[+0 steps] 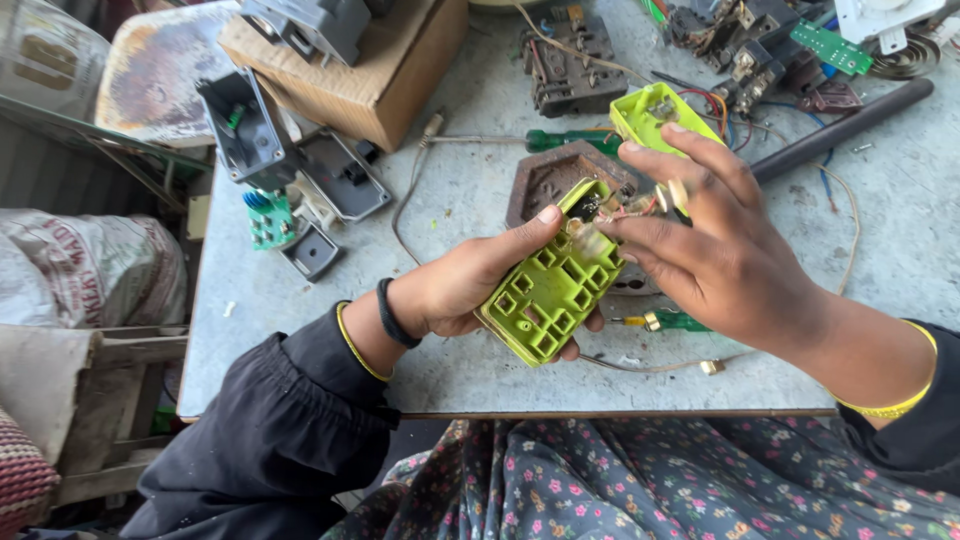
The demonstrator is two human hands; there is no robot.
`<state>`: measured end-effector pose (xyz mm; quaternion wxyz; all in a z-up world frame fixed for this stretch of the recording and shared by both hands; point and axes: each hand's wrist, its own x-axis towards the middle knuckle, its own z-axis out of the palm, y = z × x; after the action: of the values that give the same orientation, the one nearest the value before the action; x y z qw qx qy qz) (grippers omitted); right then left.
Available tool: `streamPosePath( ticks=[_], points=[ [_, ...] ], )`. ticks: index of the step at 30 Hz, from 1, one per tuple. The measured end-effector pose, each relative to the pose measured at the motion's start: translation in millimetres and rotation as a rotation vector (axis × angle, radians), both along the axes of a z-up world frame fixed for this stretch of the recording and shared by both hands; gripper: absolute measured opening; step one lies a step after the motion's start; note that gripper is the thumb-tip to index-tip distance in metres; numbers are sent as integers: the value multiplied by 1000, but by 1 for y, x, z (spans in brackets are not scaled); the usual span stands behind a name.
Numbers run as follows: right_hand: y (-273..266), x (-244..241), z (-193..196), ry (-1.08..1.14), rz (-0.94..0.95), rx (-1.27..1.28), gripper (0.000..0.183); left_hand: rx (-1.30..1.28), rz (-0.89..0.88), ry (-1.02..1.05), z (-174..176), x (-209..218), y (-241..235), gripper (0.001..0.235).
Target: The person disassembles a green plastic electrical component, removes internal wires and parts, and uses a hammer to break off sections of the casing. They then handle a small circuit board and other components on a cluttered workbench.
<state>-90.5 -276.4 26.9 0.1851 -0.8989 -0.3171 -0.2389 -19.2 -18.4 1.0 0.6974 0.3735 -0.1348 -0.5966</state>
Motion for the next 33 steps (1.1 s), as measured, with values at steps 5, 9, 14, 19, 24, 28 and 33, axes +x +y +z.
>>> streamPosePath(
  ticks=[5, 9, 14, 19, 24, 28, 33],
  points=[
    [1, 0, -2, 56, 14, 73, 30, 9, -43, -52, 1, -1, -1, 73],
    [0, -1, -3, 52, 2, 119, 30, 51, -60, -111, -3, -1, -2, 76],
    [-1, -1, -3, 23, -47, 95, 32, 56, -82, -247, -8, -5, -3, 78],
    [4, 2, 4, 5, -21, 151, 25, 53, -51, -613, 5, -14, -6, 81],
    [6, -1, -5, 83, 38, 296, 27, 93, -63, -680, 0, -18, -4, 79],
    [5, 3, -5, 123, 63, 345, 28, 85, -58, -645, 1, -15, -5, 78],
    [3, -3, -2, -111, -1, 95, 25, 96, -44, -469, 3, -17, -6, 73]
  ],
)
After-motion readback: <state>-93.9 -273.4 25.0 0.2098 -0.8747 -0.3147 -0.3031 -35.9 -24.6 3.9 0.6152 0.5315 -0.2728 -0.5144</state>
